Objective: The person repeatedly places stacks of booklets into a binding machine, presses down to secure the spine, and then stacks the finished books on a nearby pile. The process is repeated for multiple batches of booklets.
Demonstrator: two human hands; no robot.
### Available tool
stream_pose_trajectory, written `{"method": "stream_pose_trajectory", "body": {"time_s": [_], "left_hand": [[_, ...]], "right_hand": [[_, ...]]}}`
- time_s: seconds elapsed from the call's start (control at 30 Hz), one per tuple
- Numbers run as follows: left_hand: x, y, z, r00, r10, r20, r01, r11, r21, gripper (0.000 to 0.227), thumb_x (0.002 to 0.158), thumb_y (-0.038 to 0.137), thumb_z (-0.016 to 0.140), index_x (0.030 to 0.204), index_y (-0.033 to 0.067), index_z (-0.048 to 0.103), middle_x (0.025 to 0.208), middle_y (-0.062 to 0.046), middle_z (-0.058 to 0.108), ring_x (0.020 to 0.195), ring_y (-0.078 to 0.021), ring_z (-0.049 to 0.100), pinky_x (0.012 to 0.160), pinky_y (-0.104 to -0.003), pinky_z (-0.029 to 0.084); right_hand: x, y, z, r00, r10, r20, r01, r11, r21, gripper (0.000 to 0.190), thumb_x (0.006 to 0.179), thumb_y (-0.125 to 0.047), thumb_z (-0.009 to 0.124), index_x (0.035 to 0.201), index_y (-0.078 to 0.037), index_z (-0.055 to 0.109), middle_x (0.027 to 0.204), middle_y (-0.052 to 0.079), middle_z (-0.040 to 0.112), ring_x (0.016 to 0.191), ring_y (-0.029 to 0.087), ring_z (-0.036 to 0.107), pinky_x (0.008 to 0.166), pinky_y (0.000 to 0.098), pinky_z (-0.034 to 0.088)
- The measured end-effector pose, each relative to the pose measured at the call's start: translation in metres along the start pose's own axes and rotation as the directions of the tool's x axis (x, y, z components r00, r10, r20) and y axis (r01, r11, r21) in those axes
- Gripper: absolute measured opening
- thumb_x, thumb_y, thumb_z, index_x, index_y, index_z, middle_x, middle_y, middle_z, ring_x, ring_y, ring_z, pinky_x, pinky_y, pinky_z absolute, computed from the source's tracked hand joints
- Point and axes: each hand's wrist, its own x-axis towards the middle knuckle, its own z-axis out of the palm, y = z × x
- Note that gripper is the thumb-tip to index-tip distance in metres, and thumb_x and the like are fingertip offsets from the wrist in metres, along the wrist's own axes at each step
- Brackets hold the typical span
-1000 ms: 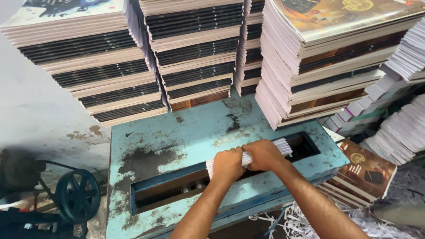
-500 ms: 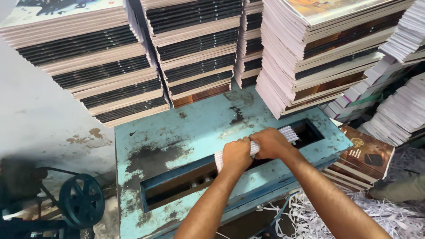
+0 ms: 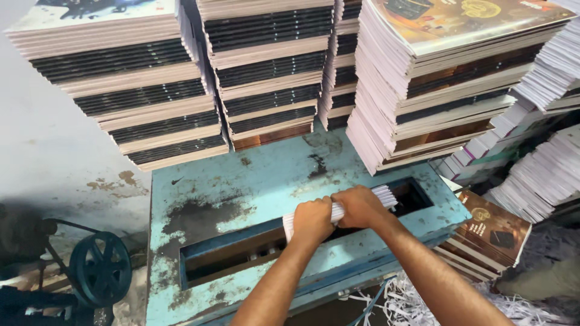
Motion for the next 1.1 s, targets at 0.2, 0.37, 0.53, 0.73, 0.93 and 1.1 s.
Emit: {"method": "stream_pose_trajectory", "body": {"time_s": [0.2, 0.37, 0.53, 0.73, 0.93, 1.1], "left_hand": [[-0.002, 0.002, 0.0, 1.0, 0.001, -0.018, 0.0, 1.0, 0.004, 0.034, 0.066, 0.019, 0.078, 0.094, 0.005, 0.064, 0.085, -0.017, 0.073, 0.075, -0.0371, 0.071, 0.068, -0.048, 0.057], [0.0, 0.003, 0.0, 1.0, -0.023, 0.003, 0.022, 0.999, 0.032, 0.034, 0.069, 0.023, 0.078, 0.094, 0.0055, 0.064, 0.086, -0.017, 0.073, 0.075, -0.0362, 0.072, 0.068, -0.048, 0.057], [0.001, 0.004, -0.002, 1.0, -0.014, -0.004, 0.014, 1.0, 0.023, 0.035, 0.067, 0.022, 0.081, 0.093, 0.0053, 0.064, 0.085, -0.016, 0.073, 0.075, -0.0361, 0.072, 0.068, -0.048, 0.057], [0.0, 0.001, -0.003, 1.0, 0.0, 0.013, 0.0, 1.0, 0.003, 0.044, 0.061, 0.02, 0.086, 0.095, 0.0034, 0.062, 0.083, -0.018, 0.072, 0.074, -0.0373, 0.071, 0.067, -0.048, 0.057], [-0.001, 0.001, -0.004, 0.999, -0.001, 0.038, 0.001, 1.0, -0.001, 0.04, 0.062, 0.019, 0.085, 0.092, 0.0039, 0.062, 0.084, -0.017, 0.072, 0.074, -0.0373, 0.071, 0.067, -0.048, 0.057], [0.0, -0.002, -0.004, 1.0, 0.014, 0.017, -0.014, 1.0, 0.0, 0.038, 0.065, 0.018, 0.084, 0.093, 0.0054, 0.062, 0.085, -0.016, 0.072, 0.074, -0.0362, 0.072, 0.067, -0.047, 0.057]], "right_hand": [[-0.002, 0.004, 0.001, 0.994, -0.098, -0.043, 0.098, 0.995, 0.001, 0.04, 0.056, -0.031, 0.086, 0.088, -0.014, 0.069, 0.085, 0.01, 0.074, 0.087, 0.036, 0.07, 0.082, 0.0512, 0.051], [0.001, 0.01, 0.003, 0.998, -0.045, 0.051, 0.046, 0.998, -0.035, 0.042, 0.059, -0.034, 0.086, 0.091, -0.014, 0.068, 0.089, 0.01, 0.073, 0.09, 0.036, 0.068, 0.083, 0.0482, 0.052], [0.002, 0.015, 0.009, 0.995, -0.077, 0.057, 0.081, 0.994, -0.069, 0.045, 0.06, -0.035, 0.086, 0.094, -0.012, 0.065, 0.091, 0.01, 0.072, 0.091, 0.035, 0.068, 0.083, 0.0485, 0.051], [-0.004, 0.028, 0.005, 0.962, -0.267, -0.058, 0.271, 0.96, 0.073, 0.075, 0.054, -0.037, 0.086, 0.118, -0.006, 0.064, 0.106, 0.013, 0.07, 0.101, 0.037, 0.064, 0.083, 0.0476, 0.049], [-0.006, 0.038, -0.014, 0.989, -0.061, 0.132, 0.08, 0.986, -0.145, 0.061, 0.055, -0.05, 0.091, 0.095, -0.012, 0.066, 0.097, 0.01, 0.071, 0.099, 0.035, 0.066, 0.088, 0.0487, 0.05], [-0.005, 0.036, -0.014, 0.993, 0.025, 0.117, -0.016, 0.997, -0.075, 0.058, 0.055, -0.051, 0.092, 0.09, -0.012, 0.068, 0.089, 0.012, 0.072, 0.087, 0.038, 0.069, 0.076, 0.0507, 0.054]]}}
